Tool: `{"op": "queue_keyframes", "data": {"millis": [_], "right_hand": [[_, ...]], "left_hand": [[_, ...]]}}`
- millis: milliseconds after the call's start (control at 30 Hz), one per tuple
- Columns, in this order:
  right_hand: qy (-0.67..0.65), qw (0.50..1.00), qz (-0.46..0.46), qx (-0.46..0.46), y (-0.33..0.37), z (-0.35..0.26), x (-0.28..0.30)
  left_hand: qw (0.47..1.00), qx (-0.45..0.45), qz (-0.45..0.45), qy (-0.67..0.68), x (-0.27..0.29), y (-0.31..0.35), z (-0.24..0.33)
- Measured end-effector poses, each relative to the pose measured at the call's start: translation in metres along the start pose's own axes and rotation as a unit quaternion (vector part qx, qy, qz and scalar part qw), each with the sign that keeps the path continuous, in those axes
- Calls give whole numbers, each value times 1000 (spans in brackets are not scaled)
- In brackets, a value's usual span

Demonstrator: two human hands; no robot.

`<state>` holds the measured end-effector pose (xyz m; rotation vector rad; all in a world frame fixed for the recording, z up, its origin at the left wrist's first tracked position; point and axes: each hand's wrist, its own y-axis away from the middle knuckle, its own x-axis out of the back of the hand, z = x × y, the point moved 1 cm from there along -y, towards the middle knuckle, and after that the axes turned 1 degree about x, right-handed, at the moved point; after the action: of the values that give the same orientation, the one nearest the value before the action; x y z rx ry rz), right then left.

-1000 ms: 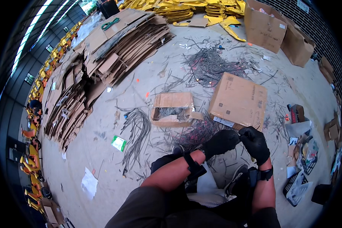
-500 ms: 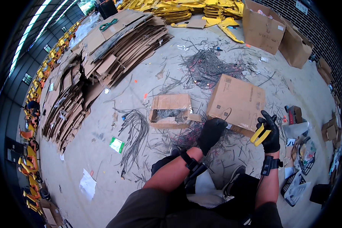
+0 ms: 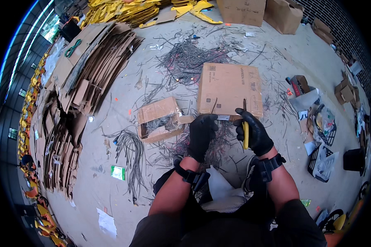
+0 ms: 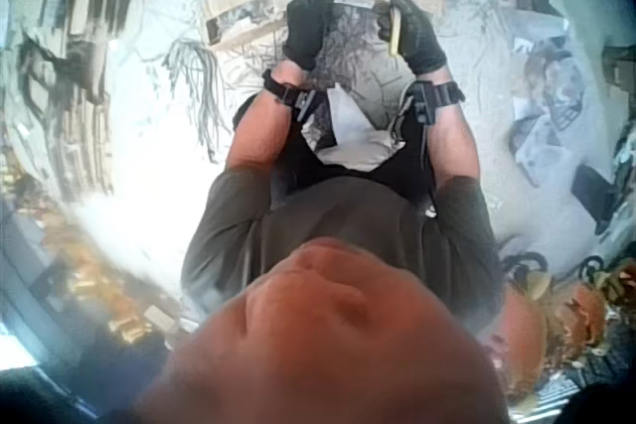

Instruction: The person sits on the floor and uses yellow-handled wire strippers to strip the insulation from black wires. They repeatedly pick up wires, strip them, and drop the pieces onto a pile on the floor.

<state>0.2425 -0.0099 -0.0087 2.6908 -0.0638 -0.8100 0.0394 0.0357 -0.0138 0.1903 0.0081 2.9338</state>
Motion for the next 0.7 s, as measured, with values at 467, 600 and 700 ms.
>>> {"op": "queue_keyframes", "data": {"millis": [467, 600, 700], "right_hand": [[128, 977, -169, 9, 7, 15, -15], [280, 939, -168, 109, -3, 26, -14], [344, 916, -163, 129, -5, 32, -7]], "left_hand": [[999, 9, -17, 45, 12, 6, 29], [940, -252, -25, -228, 20, 4, 20], [941, -256, -25, -218, 21, 2, 20]]}}
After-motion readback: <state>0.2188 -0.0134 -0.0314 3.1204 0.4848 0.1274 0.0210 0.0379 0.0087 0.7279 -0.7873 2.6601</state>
